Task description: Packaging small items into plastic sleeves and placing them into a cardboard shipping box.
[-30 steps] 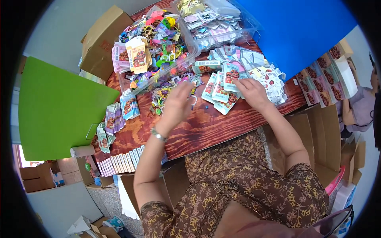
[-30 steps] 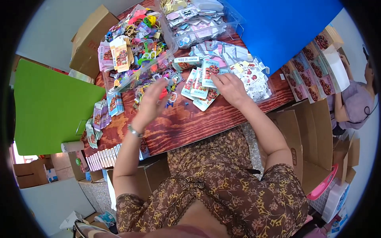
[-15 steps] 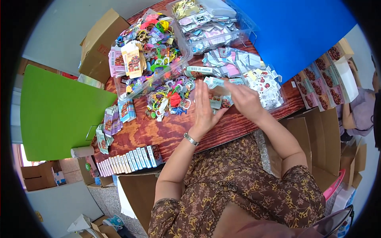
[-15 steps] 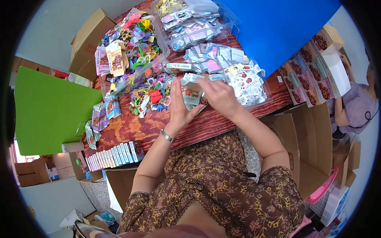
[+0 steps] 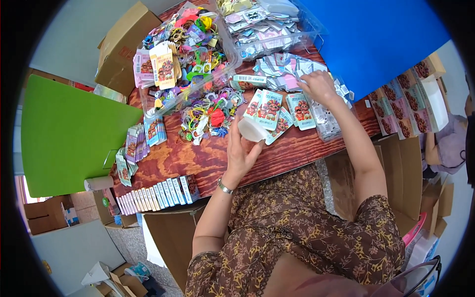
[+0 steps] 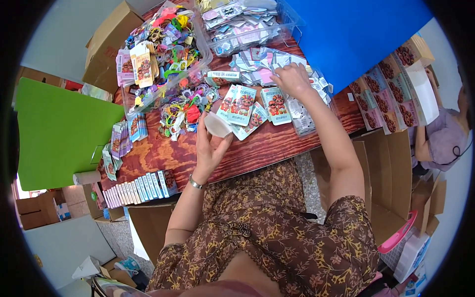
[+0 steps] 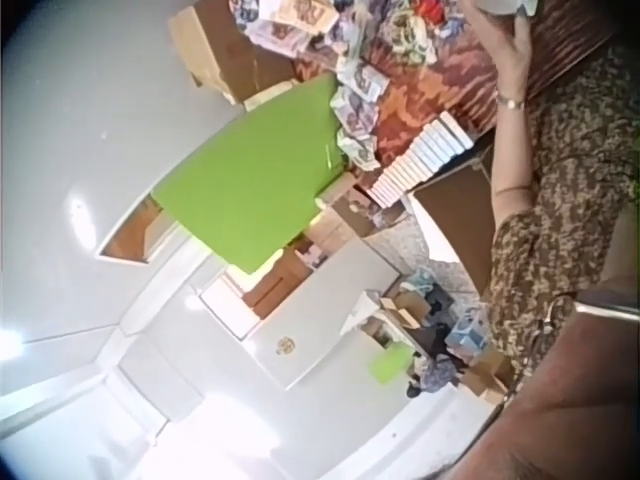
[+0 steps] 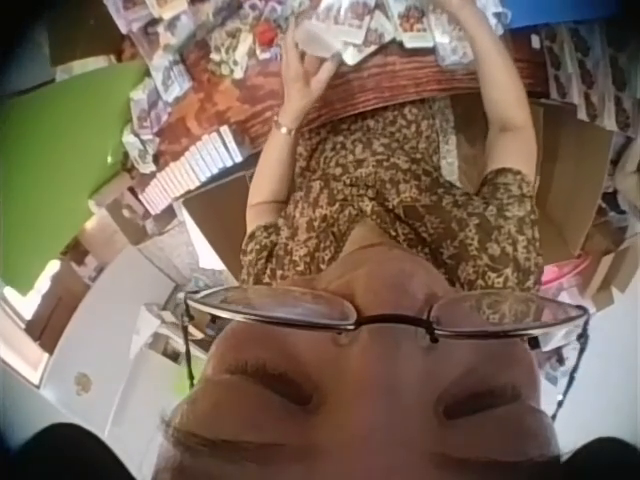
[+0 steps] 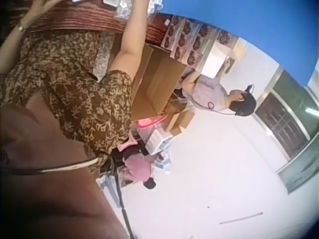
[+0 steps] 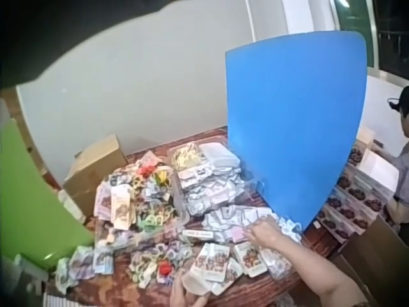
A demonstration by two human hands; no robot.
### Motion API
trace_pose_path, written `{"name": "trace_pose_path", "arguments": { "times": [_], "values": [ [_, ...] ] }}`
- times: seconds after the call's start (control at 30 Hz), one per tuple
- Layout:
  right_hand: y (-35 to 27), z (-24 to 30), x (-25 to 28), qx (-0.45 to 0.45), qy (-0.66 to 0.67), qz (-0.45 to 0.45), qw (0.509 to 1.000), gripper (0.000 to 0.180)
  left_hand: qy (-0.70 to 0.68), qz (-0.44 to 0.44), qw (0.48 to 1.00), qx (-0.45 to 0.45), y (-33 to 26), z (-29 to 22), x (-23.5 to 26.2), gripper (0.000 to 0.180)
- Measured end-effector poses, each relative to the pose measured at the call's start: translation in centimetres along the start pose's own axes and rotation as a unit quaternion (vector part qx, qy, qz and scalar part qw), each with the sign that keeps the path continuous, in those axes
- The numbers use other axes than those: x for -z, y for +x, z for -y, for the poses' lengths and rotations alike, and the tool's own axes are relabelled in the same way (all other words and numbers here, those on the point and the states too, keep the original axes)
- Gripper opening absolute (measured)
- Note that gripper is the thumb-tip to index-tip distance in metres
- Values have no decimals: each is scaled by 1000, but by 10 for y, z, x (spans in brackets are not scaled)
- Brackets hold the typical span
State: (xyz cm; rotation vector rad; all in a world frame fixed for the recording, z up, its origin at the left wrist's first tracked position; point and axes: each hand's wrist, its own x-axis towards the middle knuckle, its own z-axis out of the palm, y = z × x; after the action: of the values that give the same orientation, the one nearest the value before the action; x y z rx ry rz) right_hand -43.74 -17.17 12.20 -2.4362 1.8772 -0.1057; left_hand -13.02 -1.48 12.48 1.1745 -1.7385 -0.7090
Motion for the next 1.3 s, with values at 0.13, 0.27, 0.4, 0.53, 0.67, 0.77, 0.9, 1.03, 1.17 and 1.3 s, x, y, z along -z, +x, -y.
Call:
{"name": "trace_pose_path", "arguments": {
  "times": [0.13, 0.27, 0.4, 0.53, 0.67, 0.77, 0.9, 1.03, 1.17, 1.3],
  "values": [
    [21, 11, -18, 82, -5, 31, 996, 35, -58, 7, 996, 66, -21, -2, -1, 94],
    [45, 32, -19, 53, -95, 82, 991, 43, -82, 16, 992, 93, -33, 2, 1, 96],
    [58, 40, -32, 118, -183, 67, 974, 24, -54, 4, 994, 93, -41, 9, -3, 99],
    [51, 32, -49, 170, -154, -23, 973, 22, 7, 5, 999, 54, -45, 15, -5, 98],
    [44, 57, -21, 145, -138, 1, 980, 17, 15, 0, 997, 72, -49, 20, -3, 99],
    [38, 66, 2, 123, -40, 11, 991, 14, 84, -28, 996, 18, -47, 23, 0, 99],
    [17, 68, 40, 98, 3, -166, 981, 13, 61, -49, 995, 68, -49, 27, 1, 94],
    [-37, 114, 87, 106, 386, -172, 900, 17, 116, -89, 988, 52, -43, 36, 1, 93],
    [-64, 147, 72, 134, 405, -186, 885, 15, 145, -103, 984, 26, -42, 31, 2, 93],
    [-66, 161, 47, 201, 365, -177, 891, 16, 173, -135, 974, 51, -46, 28, 2, 91]
  ]
}}
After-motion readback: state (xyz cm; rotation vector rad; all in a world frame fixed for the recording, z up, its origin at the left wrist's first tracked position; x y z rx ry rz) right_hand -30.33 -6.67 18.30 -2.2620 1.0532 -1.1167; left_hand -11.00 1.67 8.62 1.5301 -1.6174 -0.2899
